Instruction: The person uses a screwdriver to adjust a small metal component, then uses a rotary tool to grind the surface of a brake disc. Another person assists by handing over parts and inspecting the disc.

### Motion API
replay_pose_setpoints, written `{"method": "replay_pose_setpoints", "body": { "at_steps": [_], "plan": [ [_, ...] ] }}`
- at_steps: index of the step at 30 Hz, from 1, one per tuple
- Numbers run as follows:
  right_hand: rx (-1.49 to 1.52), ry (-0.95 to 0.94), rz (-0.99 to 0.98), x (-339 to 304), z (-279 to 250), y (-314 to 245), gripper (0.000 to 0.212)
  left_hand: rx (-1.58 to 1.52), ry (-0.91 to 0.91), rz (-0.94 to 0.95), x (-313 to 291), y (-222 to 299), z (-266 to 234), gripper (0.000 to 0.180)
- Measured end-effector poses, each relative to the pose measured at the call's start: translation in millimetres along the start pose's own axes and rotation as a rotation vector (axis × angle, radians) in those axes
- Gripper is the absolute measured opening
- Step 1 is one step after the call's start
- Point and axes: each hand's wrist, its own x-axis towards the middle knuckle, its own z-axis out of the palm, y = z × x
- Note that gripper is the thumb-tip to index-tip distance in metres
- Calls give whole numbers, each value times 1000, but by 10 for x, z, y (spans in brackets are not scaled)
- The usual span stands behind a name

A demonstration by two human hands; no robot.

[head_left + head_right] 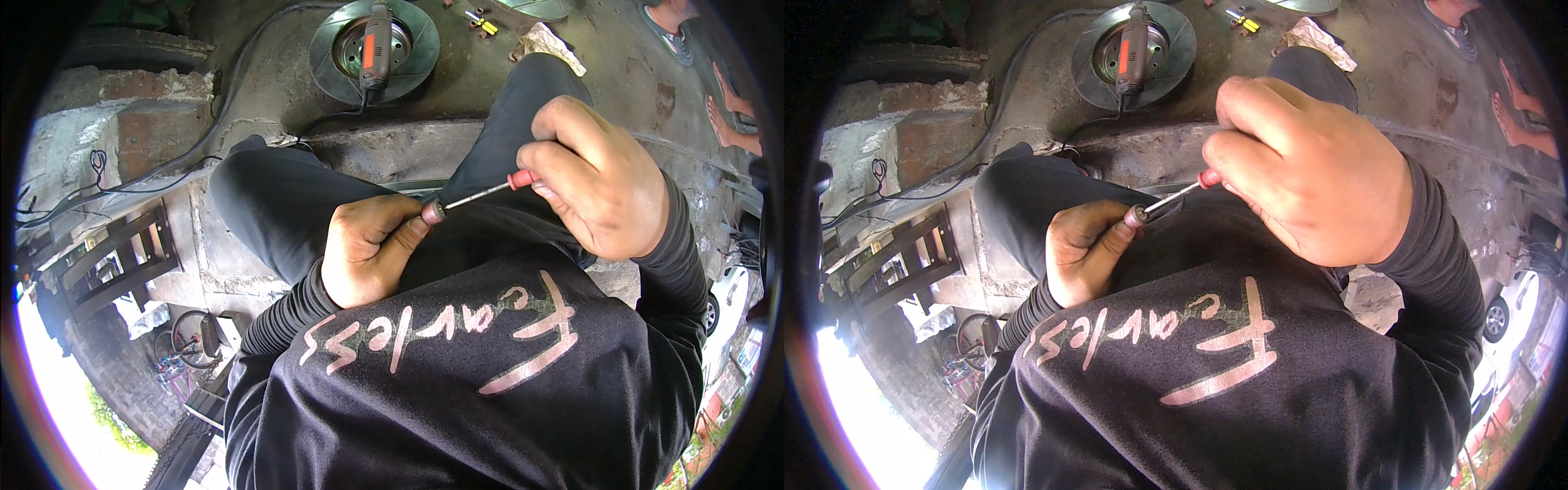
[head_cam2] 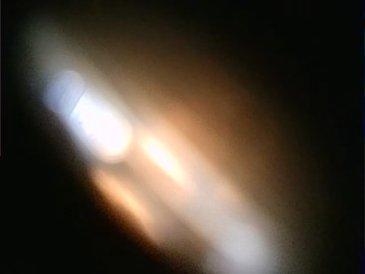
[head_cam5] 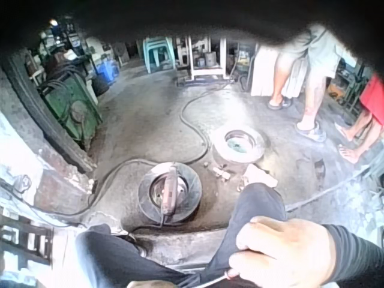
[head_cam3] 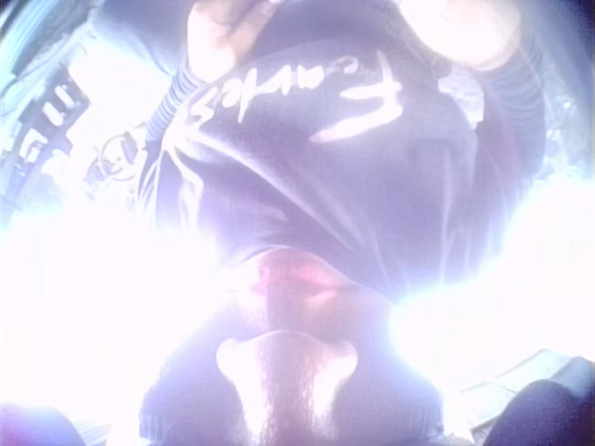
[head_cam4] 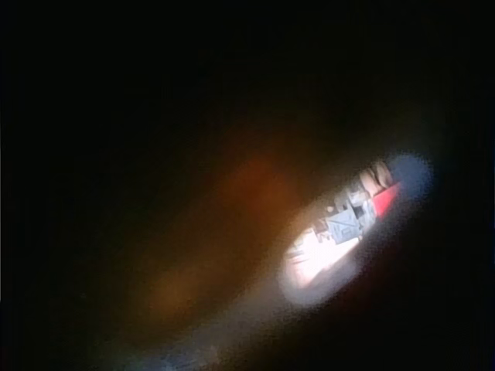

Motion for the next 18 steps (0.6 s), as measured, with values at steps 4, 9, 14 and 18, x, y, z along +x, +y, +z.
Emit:
{"method": "replay_pose_setpoints", "body": {
  "at_steps": [4, 9, 14, 18],
  "plan": [
    [14, 28, 4, -26, 70, 46, 31, -34, -34, 11, 12, -14, -4, 8],
    [-25, 69, 31, -10, 95, -21, 30, -26, -15, -18, 7, -37, -6, 8],
    [-73, 34, 30, -8, 105, 25, 22, -36, 3, -28, 14, -1, 16, 18],
    [-23, 45, 44, -15, 105, 18, 22, -5, -5, -12, 24, -19, -1, 7]
  ]
}}
